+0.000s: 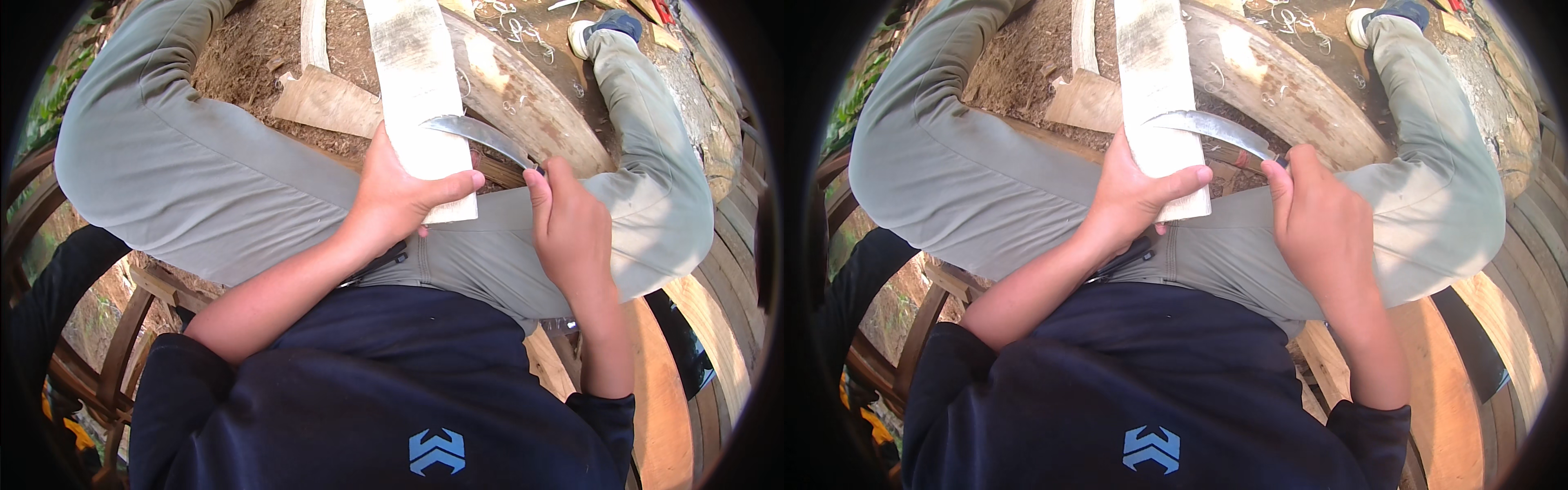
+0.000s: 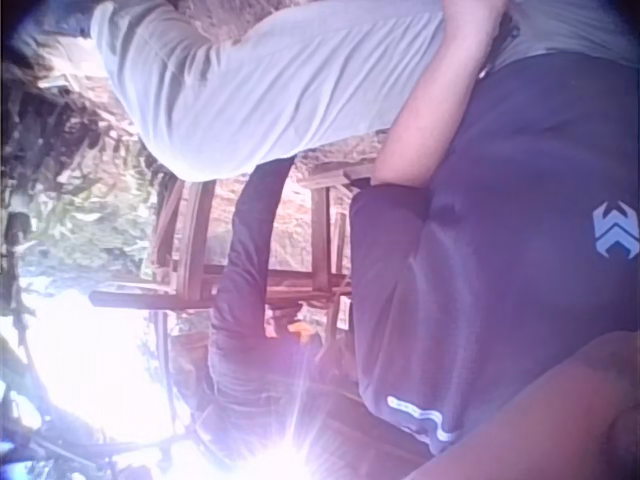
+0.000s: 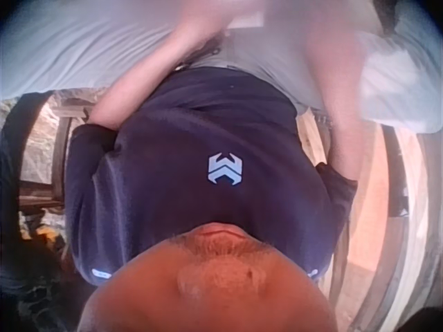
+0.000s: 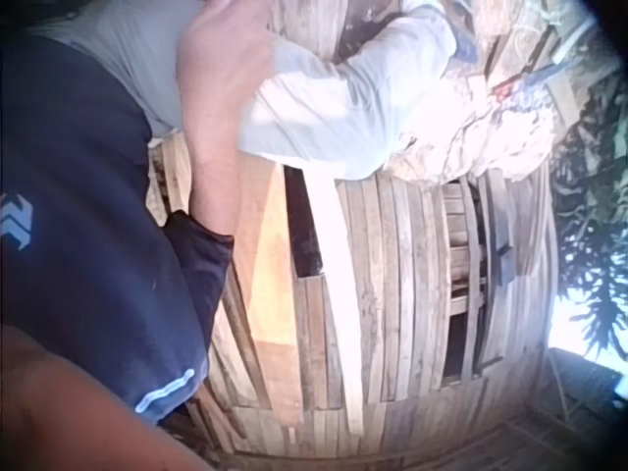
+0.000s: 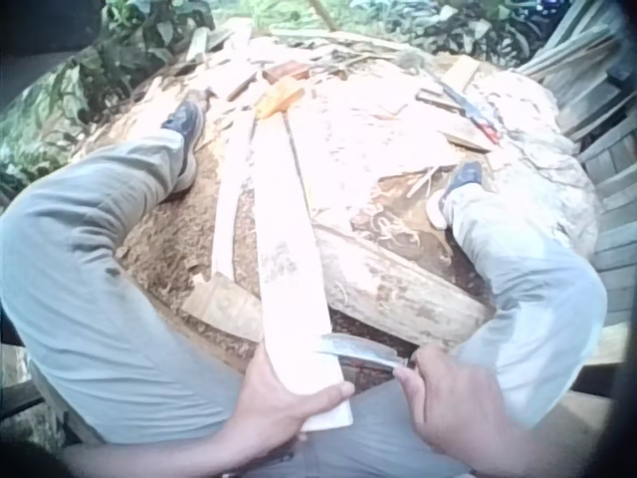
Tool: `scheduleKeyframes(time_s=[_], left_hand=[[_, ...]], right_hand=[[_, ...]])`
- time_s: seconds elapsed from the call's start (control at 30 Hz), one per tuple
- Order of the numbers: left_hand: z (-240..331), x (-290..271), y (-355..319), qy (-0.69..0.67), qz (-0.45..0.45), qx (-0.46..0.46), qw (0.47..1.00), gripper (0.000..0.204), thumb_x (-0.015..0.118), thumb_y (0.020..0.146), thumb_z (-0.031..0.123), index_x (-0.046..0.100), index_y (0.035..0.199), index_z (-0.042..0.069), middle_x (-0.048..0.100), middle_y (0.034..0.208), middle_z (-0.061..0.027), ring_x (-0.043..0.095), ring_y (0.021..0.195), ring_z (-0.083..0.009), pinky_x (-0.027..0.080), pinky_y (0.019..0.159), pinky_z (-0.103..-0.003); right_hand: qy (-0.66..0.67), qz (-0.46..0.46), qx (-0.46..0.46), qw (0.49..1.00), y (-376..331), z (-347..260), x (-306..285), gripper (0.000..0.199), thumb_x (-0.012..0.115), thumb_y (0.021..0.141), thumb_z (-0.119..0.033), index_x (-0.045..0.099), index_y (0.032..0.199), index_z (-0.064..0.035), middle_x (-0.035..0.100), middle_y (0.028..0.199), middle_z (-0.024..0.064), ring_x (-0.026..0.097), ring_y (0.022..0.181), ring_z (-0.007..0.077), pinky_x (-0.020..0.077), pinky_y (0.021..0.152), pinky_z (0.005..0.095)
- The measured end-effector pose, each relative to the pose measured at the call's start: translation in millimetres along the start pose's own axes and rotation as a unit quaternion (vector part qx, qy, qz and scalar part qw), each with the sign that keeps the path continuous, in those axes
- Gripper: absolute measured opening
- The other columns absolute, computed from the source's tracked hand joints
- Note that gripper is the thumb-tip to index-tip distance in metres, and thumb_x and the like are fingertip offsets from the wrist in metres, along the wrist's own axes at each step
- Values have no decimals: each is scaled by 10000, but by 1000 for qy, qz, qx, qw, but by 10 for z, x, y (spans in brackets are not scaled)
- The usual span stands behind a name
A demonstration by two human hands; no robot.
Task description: The person sits on the ground and uses a knife to shave and smooth a piece of wood. They repeatedly scrape the surface, remove wood shavings, and inspect the piece by turning it over in their hands.
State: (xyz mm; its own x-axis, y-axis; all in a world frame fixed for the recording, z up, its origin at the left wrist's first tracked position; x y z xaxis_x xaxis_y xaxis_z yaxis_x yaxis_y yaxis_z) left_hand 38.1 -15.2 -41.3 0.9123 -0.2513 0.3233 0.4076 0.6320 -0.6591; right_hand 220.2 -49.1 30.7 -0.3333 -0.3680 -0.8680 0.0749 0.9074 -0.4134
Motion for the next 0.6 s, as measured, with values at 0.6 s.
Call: scheduleKeyframes(time_s=[0.6], left_hand=[[-57,-117,-57,-17,72,5,997,587,856,814,250,459,1176,14,646,874,-82,630,557,-120,421,341,-242]], right_hand=[[-33,152,-85,984,328,-411,157,322,618,1005,-359,525,866,-83,629,649,99,648,517,289,503,447,396]])
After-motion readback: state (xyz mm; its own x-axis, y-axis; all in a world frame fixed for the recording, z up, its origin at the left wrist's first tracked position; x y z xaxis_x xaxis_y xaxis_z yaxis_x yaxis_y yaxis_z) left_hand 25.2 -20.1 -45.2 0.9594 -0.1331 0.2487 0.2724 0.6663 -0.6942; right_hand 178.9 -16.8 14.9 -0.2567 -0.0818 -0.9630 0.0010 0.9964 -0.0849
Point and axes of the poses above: each hand's wrist, its own y-axis towards the middle knuckle, its own x-axis out of the palm, z = x × y, the point moved 6 cm from there along y, towards the middle knuckle
